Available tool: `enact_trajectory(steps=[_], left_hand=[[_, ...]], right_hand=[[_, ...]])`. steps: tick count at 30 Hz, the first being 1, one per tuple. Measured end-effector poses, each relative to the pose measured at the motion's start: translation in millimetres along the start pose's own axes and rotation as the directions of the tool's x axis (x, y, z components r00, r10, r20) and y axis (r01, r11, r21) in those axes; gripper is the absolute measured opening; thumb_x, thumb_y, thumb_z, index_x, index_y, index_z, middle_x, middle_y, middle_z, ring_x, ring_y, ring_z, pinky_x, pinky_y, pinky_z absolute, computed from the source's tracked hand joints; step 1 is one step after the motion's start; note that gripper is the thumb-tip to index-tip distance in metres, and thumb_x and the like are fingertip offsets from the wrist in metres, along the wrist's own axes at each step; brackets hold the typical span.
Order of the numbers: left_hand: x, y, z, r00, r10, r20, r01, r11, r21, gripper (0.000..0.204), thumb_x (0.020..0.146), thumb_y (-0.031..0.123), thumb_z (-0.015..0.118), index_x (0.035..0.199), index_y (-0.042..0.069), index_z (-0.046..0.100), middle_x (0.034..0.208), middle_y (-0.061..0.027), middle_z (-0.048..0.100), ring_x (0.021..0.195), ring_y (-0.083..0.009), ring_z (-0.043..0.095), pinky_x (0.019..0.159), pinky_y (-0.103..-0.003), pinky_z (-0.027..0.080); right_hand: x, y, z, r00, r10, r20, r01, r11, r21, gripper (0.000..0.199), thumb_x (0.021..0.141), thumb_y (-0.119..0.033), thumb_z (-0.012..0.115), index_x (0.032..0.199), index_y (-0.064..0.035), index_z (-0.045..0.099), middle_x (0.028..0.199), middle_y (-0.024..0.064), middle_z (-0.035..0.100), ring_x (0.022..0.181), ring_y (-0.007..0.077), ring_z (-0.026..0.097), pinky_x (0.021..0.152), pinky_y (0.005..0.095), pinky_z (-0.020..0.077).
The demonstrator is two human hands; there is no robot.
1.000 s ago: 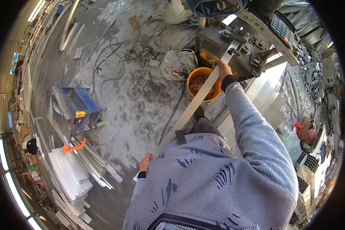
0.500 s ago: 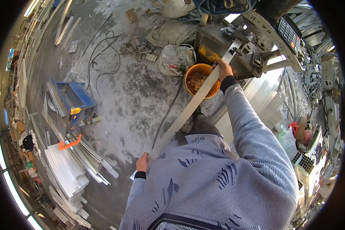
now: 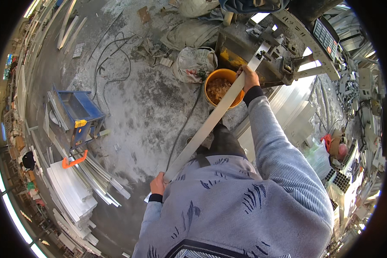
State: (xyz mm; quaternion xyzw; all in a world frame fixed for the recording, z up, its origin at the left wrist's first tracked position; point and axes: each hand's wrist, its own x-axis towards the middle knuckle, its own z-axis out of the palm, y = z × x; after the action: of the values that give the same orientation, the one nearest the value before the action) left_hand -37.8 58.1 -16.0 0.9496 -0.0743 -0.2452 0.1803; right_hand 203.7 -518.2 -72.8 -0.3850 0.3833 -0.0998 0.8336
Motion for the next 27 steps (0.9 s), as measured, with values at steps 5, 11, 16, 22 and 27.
enact_trajectory(steps=[5, 11, 16, 22, 27], left_hand=[[4, -8, 6, 0.998, -0.042, 0.047, 0.041, 0.999, 0.029, 0.028, 0.081, 0.017, 0.067, 0.106, 0.012, 0.058, 0.079, -0.0160, 0.068, 0.077, -0.0399, 0.066, 0.064, -0.047, 0.050], [-7, -5, 3, 0.998, -0.035, 0.058, 0.034, 0.999, 0.012, 0.027, 0.081, 0.018, 0.067, 0.106, 0.011, 0.058, 0.077, -0.0151, 0.066, 0.077, -0.0401, 0.065, 0.064, -0.048, 0.050], [-1, 4, -8, 0.994, -0.074, 0.080, 0.076, 0.997, -0.027, 0.041, 0.073, 0.028, 0.076, 0.105, 0.010, 0.058, 0.081, -0.0164, 0.067, 0.079, -0.0412, 0.066, 0.066, -0.048, 0.051], [18, 16, -1, 0.993, -0.068, 0.102, 0.065, 0.998, 0.027, 0.041, 0.071, 0.026, 0.078, 0.104, 0.010, 0.059, 0.087, -0.0185, 0.069, 0.082, -0.0412, 0.066, 0.067, -0.048, 0.051], [-16, -24, -1, 0.987, -0.118, 0.110, 0.119, 0.993, -0.003, 0.039, 0.072, 0.024, 0.077, 0.103, 0.009, 0.059, 0.090, -0.0210, 0.068, 0.087, -0.0430, 0.065, 0.072, -0.050, 0.051]], right_hand=[[0, -9, -3, 0.998, 0.028, 0.051, -0.025, 0.998, -0.057, 0.019, 0.092, -0.022, 0.064, 0.086, -0.0050, 0.059, 0.075, 0.0078, 0.062, 0.064, 0.0212, 0.061, 0.062, 0.0363, 0.0526], [-7, -11, 3, 0.997, 0.072, 0.019, -0.071, 0.997, -0.013, 0.018, 0.093, -0.021, 0.062, 0.087, -0.0048, 0.058, 0.074, 0.0082, 0.062, 0.063, 0.0215, 0.060, 0.061, 0.0364, 0.0525], [-9, 2, 2, 0.997, -0.072, 0.000, 0.072, 0.996, -0.053, 0.019, 0.094, -0.022, 0.060, 0.088, -0.0048, 0.059, 0.074, 0.0080, 0.061, 0.062, 0.0216, 0.060, 0.061, 0.0358, 0.0509], [16, -25, -2, 0.999, 0.052, 0.010, -0.051, 0.997, -0.050, 0.020, 0.092, -0.023, 0.062, 0.086, -0.0040, 0.059, 0.072, 0.0078, 0.061, 0.063, 0.0221, 0.061, 0.060, 0.0368, 0.0514], [-45, 1, 9, 0.992, -0.123, 0.014, 0.121, 0.932, -0.343, 0.020, 0.090, -0.023, 0.063, 0.085, -0.0043, 0.060, 0.072, 0.0086, 0.061, 0.061, 0.0223, 0.061, 0.060, 0.0361, 0.0515]])
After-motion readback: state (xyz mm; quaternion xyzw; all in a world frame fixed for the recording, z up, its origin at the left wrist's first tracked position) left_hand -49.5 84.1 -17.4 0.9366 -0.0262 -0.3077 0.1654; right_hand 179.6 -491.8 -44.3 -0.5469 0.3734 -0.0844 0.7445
